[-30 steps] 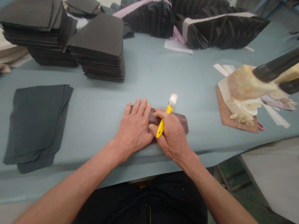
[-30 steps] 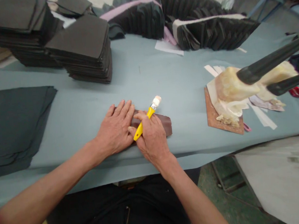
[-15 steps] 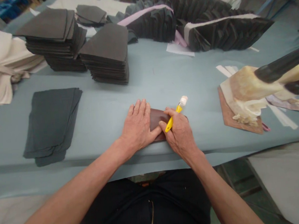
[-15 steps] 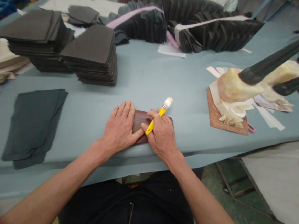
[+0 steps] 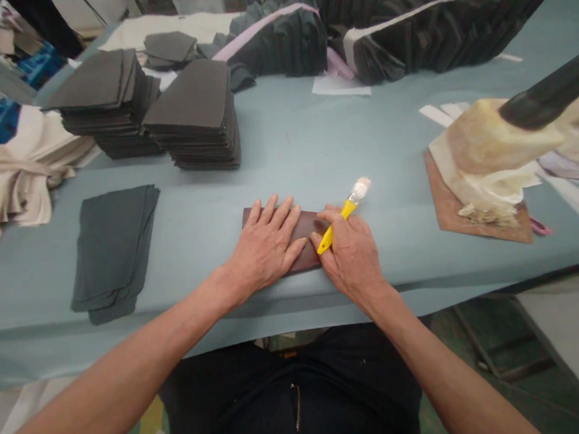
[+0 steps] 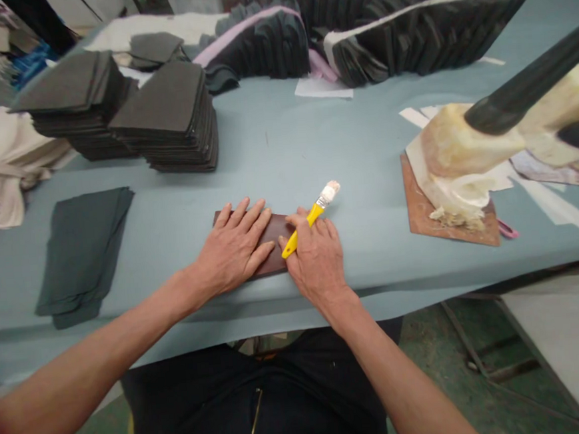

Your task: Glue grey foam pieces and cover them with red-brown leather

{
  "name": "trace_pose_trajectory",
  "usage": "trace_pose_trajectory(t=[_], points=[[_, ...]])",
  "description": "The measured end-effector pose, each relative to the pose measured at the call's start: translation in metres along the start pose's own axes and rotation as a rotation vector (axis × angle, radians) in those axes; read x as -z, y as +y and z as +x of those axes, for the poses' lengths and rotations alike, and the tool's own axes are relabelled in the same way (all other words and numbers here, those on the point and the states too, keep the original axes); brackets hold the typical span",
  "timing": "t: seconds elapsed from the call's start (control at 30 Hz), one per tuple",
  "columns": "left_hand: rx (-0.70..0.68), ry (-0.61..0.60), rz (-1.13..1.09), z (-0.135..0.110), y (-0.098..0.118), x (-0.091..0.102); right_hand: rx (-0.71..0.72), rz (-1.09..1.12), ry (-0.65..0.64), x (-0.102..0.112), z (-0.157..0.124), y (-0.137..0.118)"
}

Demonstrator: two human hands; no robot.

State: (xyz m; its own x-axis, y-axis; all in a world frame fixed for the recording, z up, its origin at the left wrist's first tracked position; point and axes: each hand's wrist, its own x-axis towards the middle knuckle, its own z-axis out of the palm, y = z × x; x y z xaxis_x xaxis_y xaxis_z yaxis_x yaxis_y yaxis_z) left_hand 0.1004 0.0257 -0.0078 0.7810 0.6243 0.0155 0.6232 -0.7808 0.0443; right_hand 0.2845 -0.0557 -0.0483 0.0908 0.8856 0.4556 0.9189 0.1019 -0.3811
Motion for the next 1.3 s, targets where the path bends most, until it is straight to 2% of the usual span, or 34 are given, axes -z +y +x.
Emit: trace_pose_trajectory(t=[0.13,0.2,0.3,0.57,0.83,0.93,1.03,1.2,1.3], points=[[-0.287,-0.11,-0.035,0.01,-0.008,0.003,-0.004,-0.013,0.015,0.0,0.0,-0.001],[-0.337,-0.131,-0.053,0.014,-0.011,0.004,-0.006,-0.015,0.023,-0.001,-0.001,-0.002],[-0.333,-0.131,-0.062,0.015,-0.012,0.004,-0.009,-0.015,0.035,-0.002,-0.002,-0.001],[-0.162,-0.079,-0.067,-0.004,-0.02,0.001,-0.027,-0.055,0.011,0.002,-0.002,-0.003],[0.183,-0.02,-0.05,-0.015,-0.012,0.001,-0.03,-0.107,-0.029,0.007,-0.001,-0.003],[0.264,-0.015,-0.043,-0.016,-0.006,0.003,-0.024,-0.169,-0.054,0.011,0.001,-0.005],[0.284,-0.006,-0.04,-0.016,-0.003,0.004,0.007,-0.167,-0.082,0.011,0.007,-0.013],[0.264,0.003,-0.065,-0.017,-0.005,0.002,0.15,0.034,-0.144,-0.004,0.021,-0.034],[0.256,0.026,-0.078,-0.018,-0.006,-0.001,0.154,0.075,-0.178,-0.01,0.024,-0.036]])
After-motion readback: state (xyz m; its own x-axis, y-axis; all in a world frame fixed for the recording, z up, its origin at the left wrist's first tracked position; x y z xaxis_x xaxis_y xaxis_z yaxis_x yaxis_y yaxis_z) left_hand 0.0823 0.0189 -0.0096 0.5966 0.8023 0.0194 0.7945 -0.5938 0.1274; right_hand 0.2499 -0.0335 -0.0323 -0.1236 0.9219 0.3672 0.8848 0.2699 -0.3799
